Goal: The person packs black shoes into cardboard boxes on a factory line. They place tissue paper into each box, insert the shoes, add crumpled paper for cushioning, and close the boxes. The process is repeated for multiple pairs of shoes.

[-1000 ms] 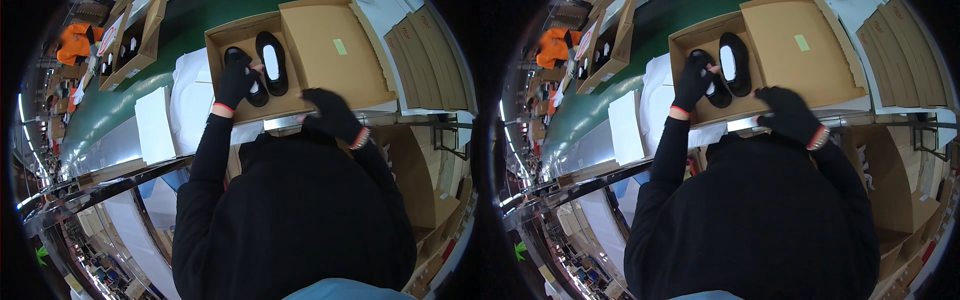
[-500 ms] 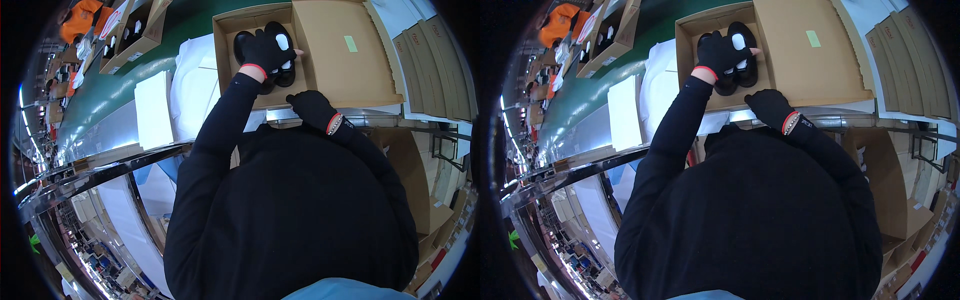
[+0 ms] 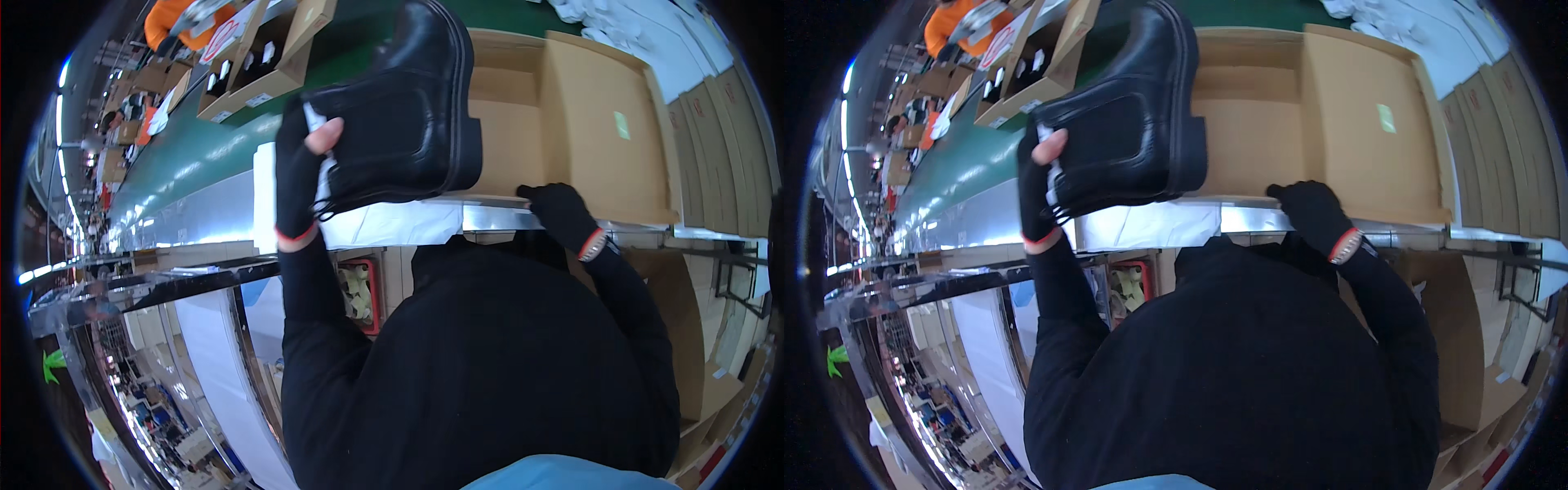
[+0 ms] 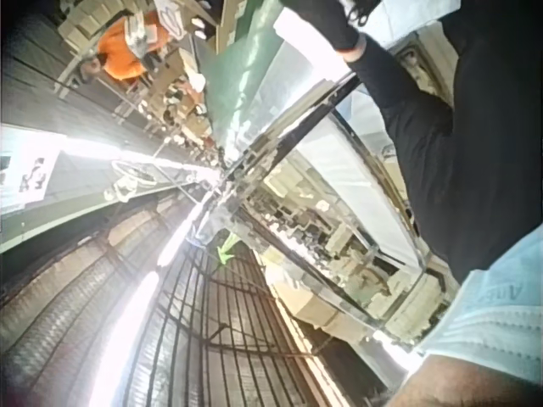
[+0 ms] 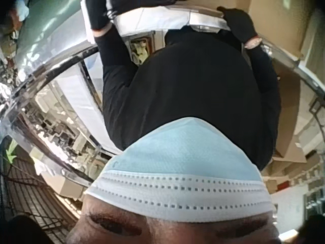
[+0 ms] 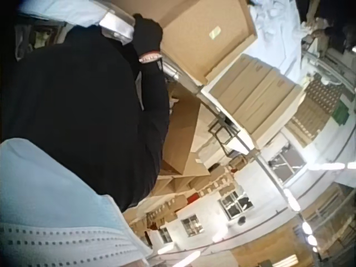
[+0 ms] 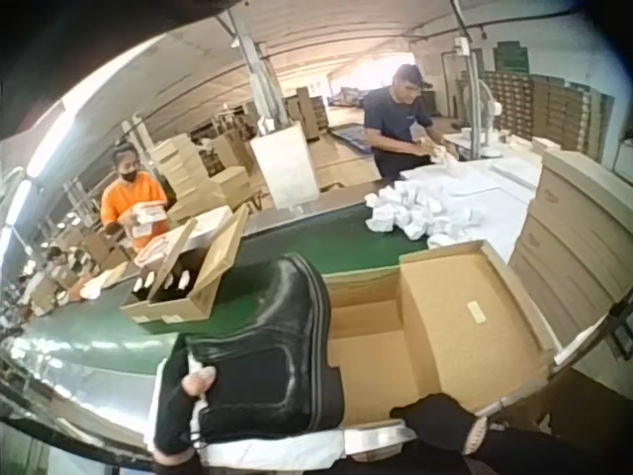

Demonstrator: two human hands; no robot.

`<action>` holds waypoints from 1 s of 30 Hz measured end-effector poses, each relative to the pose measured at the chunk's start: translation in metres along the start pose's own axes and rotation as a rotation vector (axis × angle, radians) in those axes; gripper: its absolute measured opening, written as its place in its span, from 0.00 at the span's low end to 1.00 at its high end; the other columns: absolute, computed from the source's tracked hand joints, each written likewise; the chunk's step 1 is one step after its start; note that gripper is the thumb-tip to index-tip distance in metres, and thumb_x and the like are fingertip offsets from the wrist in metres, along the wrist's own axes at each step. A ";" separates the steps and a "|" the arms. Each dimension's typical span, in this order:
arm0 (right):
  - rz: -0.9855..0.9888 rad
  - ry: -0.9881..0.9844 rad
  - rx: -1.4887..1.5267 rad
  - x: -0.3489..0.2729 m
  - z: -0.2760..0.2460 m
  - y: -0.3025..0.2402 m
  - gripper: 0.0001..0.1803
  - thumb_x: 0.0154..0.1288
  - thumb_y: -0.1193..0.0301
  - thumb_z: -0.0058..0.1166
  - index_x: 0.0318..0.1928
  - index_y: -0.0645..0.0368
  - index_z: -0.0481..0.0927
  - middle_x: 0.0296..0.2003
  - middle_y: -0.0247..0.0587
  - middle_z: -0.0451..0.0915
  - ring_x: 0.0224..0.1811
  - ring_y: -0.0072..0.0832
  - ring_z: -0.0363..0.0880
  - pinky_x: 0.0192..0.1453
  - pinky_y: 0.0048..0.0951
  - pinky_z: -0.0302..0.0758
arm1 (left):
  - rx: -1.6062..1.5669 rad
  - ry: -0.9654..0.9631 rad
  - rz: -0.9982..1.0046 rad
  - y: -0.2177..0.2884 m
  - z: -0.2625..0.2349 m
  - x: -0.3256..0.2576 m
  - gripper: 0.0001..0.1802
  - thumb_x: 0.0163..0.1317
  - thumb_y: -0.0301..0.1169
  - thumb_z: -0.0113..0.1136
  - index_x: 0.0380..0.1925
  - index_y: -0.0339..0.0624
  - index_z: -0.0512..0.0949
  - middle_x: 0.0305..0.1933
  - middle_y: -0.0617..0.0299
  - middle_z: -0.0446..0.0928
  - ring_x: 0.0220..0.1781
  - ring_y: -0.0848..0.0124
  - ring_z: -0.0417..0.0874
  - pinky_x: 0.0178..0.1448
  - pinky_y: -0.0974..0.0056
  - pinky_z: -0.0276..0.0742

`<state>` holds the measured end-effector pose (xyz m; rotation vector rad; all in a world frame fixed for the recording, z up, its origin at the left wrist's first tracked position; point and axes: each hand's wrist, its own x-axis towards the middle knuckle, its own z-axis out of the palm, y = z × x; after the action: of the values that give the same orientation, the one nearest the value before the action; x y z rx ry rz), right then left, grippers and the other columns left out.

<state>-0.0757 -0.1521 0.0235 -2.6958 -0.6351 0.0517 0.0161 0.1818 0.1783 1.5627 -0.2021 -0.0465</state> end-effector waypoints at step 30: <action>0.156 -0.288 0.452 -0.023 -0.001 0.001 0.22 0.59 0.73 0.59 0.54 0.63 0.77 0.48 0.52 0.81 0.52 0.41 0.80 0.57 0.34 0.74 | 1.354 1.255 -0.607 -0.086 -0.385 -0.270 0.19 0.55 0.52 0.60 0.35 0.52 0.85 0.39 0.54 0.84 0.44 0.56 0.84 0.48 0.56 0.77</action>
<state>-0.0962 -0.1635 0.0226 -2.3048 -0.4260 0.5628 -0.1801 0.6039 0.0676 2.5695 1.5174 0.7169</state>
